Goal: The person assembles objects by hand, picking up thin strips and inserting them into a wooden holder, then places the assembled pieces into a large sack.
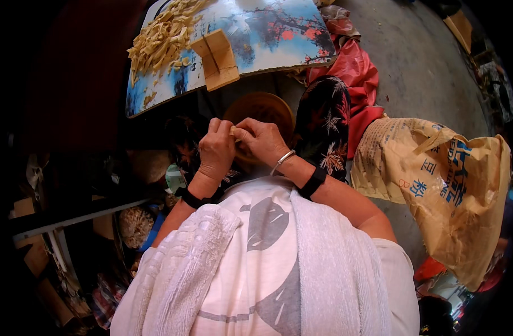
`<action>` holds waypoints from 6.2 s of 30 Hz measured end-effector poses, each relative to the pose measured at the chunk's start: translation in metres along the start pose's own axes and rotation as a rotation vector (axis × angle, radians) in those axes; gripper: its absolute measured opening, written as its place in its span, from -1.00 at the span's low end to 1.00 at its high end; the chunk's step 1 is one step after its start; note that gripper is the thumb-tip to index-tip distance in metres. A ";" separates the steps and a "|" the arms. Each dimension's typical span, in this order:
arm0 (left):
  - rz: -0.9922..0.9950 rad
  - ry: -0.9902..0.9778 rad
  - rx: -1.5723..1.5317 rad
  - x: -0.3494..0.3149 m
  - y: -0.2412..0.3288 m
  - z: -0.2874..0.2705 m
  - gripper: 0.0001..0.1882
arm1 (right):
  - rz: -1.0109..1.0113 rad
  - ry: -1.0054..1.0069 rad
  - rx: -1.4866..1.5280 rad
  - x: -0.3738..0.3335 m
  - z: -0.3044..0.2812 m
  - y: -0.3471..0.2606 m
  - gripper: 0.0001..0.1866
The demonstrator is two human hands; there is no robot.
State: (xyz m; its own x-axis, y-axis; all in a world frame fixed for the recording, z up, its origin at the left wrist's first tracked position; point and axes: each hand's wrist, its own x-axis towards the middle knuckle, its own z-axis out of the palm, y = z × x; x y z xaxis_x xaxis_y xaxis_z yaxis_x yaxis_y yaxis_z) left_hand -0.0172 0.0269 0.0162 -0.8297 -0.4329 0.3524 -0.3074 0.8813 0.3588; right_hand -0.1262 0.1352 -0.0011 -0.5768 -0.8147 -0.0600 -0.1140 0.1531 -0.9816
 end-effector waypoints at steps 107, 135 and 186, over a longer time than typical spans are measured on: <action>-0.554 -0.129 -1.577 0.067 -0.017 -0.036 -0.87 | -0.051 -0.142 0.506 0.057 -0.021 -0.051 -0.79; -0.803 -0.091 -1.508 0.009 0.002 -0.024 -0.92 | 0.295 -0.260 0.813 0.020 -0.017 -0.014 -0.84; -0.628 -0.310 -1.100 -0.010 -0.015 -0.036 -0.86 | 0.113 -0.164 0.594 0.013 -0.006 -0.020 -0.73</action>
State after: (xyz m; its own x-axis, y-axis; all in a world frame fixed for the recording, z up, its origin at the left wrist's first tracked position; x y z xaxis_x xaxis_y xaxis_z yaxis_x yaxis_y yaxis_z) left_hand 0.0125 0.0107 0.0387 -0.8020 -0.5206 -0.2930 -0.2620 -0.1342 0.9557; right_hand -0.1363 0.1254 0.0191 -0.4217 -0.8942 -0.1503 0.4370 -0.0552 -0.8977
